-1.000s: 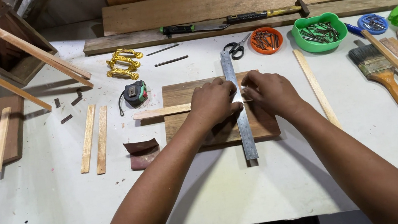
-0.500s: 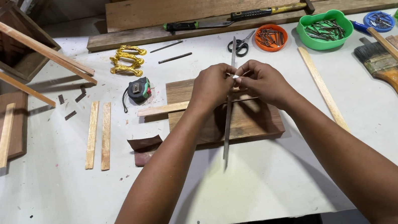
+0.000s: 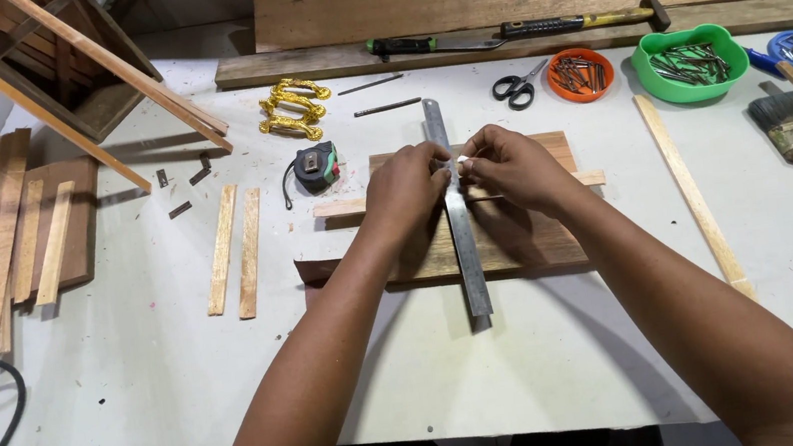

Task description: The recorder is measuring, marking, and sanding small wood strips and blocks at a workbench.

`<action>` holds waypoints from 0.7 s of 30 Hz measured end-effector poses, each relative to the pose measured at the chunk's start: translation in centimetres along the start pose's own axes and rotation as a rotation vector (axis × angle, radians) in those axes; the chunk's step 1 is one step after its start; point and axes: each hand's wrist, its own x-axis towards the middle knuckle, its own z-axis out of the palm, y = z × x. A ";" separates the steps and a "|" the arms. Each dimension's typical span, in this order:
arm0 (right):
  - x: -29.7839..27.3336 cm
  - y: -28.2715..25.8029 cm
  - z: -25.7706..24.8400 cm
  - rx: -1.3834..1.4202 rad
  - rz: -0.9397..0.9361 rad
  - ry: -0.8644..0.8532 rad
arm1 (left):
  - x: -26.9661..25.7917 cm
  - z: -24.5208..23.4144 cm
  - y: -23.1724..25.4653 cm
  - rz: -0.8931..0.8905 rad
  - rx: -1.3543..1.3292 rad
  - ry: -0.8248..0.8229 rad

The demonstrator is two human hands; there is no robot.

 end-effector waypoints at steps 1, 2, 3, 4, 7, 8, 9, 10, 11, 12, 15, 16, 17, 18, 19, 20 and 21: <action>-0.4 -0.8 0.3 0.000 0.004 0.001 | -0.3 -0.3 0.2 -0.001 -0.002 -0.003; -0.8 -1.5 0.5 -0.089 0.034 0.020 | -0.6 -0.5 0.5 -0.019 0.094 -0.052; -1.2 -2.3 0.8 -0.177 0.064 0.039 | -0.9 -0.8 0.8 -0.036 0.191 -0.102; -1.3 -2.5 0.8 -0.179 0.066 0.040 | -1.3 -1.1 0.9 -0.035 0.188 -0.104; -1.5 -3.1 1.0 -0.265 0.059 0.050 | -2.1 -2.2 1.3 0.045 0.237 -0.075; -1.6 -3.3 1.1 -0.325 0.065 0.058 | -2.3 -2.5 1.5 0.047 0.278 -0.146; -1.6 -3.5 1.2 -0.386 0.071 0.065 | -2.4 -2.7 1.7 0.048 0.318 -0.217; -1.6 -3.4 1.2 -0.387 0.069 0.064 | -2.4 -2.6 1.4 0.047 0.318 -0.215; -1.5 -3.4 1.3 -0.379 0.072 0.058 | -2.3 -2.5 1.1 0.047 0.325 -0.233; -1.5 -3.3 1.3 -0.372 0.076 0.053 | -2.3 -2.3 0.9 0.048 0.331 -0.250; -1.4 -2.8 1.2 -0.267 0.080 0.034 | -1.7 -1.2 -0.5 0.099 0.306 -0.217; -1.4 -2.7 1.2 -0.267 0.081 0.033 | -1.7 -1.3 -0.5 0.099 0.306 -0.217; -1.4 -2.5 1.1 -0.242 0.069 0.028 | -1.7 -1.3 -0.6 0.097 0.304 -0.227; -1.3 -2.3 1.1 -0.217 0.056 0.022 | -1.7 -1.4 -0.6 0.096 0.303 -0.236; -1.4 -2.5 1.2 -0.217 0.056 0.023 | -1.7 -1.4 -0.7 0.096 0.303 -0.235; -1.5 -2.7 1.3 -0.250 0.060 0.028 | -1.7 -1.4 -0.7 0.093 0.285 -0.234; -1.6 -2.9 1.3 -0.282 0.064 0.034 | -1.8 -1.3 -0.8 0.089 0.267 -0.234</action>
